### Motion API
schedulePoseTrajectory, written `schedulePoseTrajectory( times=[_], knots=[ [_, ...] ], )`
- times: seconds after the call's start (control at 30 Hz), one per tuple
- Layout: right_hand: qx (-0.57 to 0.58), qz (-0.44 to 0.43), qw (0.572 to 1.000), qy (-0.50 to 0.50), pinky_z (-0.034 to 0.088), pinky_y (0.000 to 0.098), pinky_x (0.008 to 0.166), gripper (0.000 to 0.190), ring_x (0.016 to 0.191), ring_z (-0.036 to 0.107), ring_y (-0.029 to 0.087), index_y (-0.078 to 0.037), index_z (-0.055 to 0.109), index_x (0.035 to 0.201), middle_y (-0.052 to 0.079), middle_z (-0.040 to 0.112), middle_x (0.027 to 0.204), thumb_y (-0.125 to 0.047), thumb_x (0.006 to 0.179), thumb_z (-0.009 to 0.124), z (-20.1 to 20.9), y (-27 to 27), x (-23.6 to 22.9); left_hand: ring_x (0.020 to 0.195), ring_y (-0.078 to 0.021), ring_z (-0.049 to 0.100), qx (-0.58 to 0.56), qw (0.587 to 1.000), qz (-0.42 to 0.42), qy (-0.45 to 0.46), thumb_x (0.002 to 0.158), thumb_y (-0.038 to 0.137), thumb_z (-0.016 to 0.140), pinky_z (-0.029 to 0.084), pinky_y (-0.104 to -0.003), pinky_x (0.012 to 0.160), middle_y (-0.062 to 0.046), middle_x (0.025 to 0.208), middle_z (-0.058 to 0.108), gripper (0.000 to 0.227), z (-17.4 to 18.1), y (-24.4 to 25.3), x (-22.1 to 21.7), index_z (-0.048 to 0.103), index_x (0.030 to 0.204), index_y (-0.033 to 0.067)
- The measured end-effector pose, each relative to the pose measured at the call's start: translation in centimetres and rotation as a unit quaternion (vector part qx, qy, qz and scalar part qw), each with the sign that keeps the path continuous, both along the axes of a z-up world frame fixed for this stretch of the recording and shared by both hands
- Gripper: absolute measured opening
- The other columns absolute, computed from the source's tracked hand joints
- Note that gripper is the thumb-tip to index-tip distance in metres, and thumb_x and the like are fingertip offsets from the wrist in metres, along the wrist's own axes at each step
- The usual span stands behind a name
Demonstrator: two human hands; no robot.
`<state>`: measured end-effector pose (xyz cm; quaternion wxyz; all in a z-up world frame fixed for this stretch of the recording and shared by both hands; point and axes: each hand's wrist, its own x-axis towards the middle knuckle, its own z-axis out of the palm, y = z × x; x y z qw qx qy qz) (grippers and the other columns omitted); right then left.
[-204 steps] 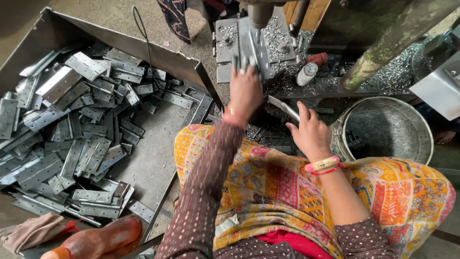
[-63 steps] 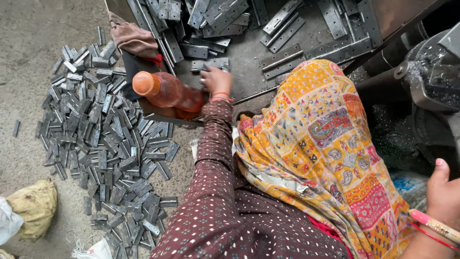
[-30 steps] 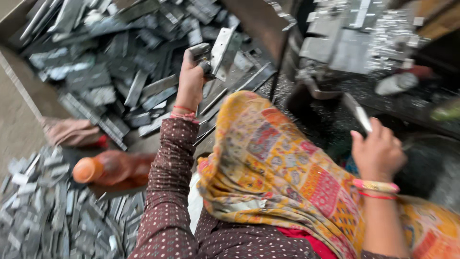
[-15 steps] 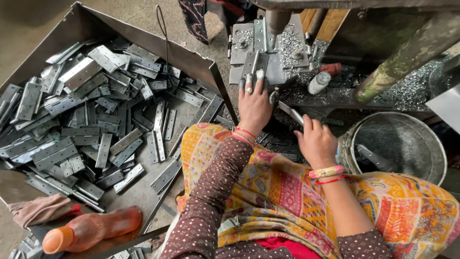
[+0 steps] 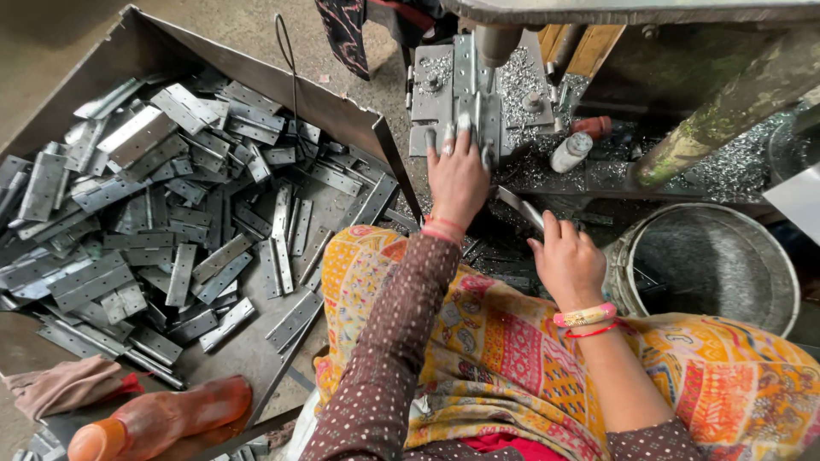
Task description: The person repeatedly picks up small metal brackets from a bin, places them under a drill press, and operates the machine to drill holes. After each cycle, the person removes the bracket and returns it to the bin, continuing the process with new pieces.
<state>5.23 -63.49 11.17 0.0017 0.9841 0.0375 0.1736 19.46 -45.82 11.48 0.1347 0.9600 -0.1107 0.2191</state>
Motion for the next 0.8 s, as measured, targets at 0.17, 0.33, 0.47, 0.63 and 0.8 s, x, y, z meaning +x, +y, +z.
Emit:
schedulePoseTrajectory(
  times=[0.17, 0.33, 0.47, 0.63, 0.8],
  knots=[
    [0.014, -0.034, 0.991, 0.132, 0.059, 0.042, 0.063, 0.065, 0.08, 0.073, 0.031, -0.01, 0.057, 0.139, 0.013, 0.068, 0.103, -0.038, 0.085, 0.079, -3.6, -1.3, 0.1, 0.129, -0.0298, 0.056, 0.0, 1.0, -0.001, 0.019, 0.086, 0.021, 0.061, 0.033, -0.058, 0.111, -0.011, 0.138, 0.061, 0.034, 0.0, 0.3, 2.6, 0.072, 0.114, 0.005],
    [0.062, -0.074, 0.921, 0.378, 0.06, 0.0495, 0.08, 0.102, 0.096, 0.071, 0.044, -0.002, 0.028, 0.152, 0.029, 0.065, 0.109, -0.048, 0.079, 0.083, -7.6, -1.9, 1.3, 0.125, -0.0263, 0.058, 0.004, 1.0, -0.023, 0.02, 0.086, 0.023, 0.064, 0.033, -0.058, 0.119, -0.008, 0.131, 0.062, 0.04, 0.3, 1.0, 3.0, 0.071, 0.12, 0.0038],
    [0.076, -0.074, 0.917, 0.384, 0.059, 0.0528, 0.083, 0.087, 0.099, 0.071, 0.046, -0.007, 0.036, 0.143, 0.027, 0.066, 0.112, -0.048, 0.081, 0.081, -5.3, -1.5, 0.5, 0.129, -0.0268, 0.058, -0.014, 0.999, -0.033, -0.03, 0.088, 0.024, 0.064, 0.033, -0.057, 0.123, -0.009, 0.132, 0.062, 0.036, -0.1, 1.2, 1.7, 0.07, 0.118, 0.0046],
    [0.029, -0.093, 0.939, 0.329, 0.059, 0.0541, 0.081, 0.065, 0.098, 0.072, 0.044, -0.007, 0.047, 0.129, 0.025, 0.068, 0.112, -0.048, 0.088, 0.076, 0.4, -0.5, 2.5, 0.126, -0.0301, 0.057, 0.05, 0.998, -0.03, 0.022, 0.089, 0.02, 0.061, 0.032, -0.06, 0.112, -0.015, 0.133, 0.06, 0.034, -0.7, 0.8, 2.5, 0.07, 0.117, 0.0017],
    [0.03, -0.095, 0.935, 0.34, 0.06, 0.0527, 0.082, 0.072, 0.099, 0.072, 0.046, -0.006, 0.043, 0.14, 0.029, 0.066, 0.116, -0.044, 0.088, 0.076, -3.6, -1.4, 2.3, 0.123, -0.031, 0.059, 0.066, 0.997, -0.015, 0.036, 0.096, 0.019, 0.057, 0.03, -0.06, 0.118, -0.015, 0.127, 0.062, 0.026, -0.8, -0.1, 5.1, 0.071, 0.11, 0.0028]
  ],
)
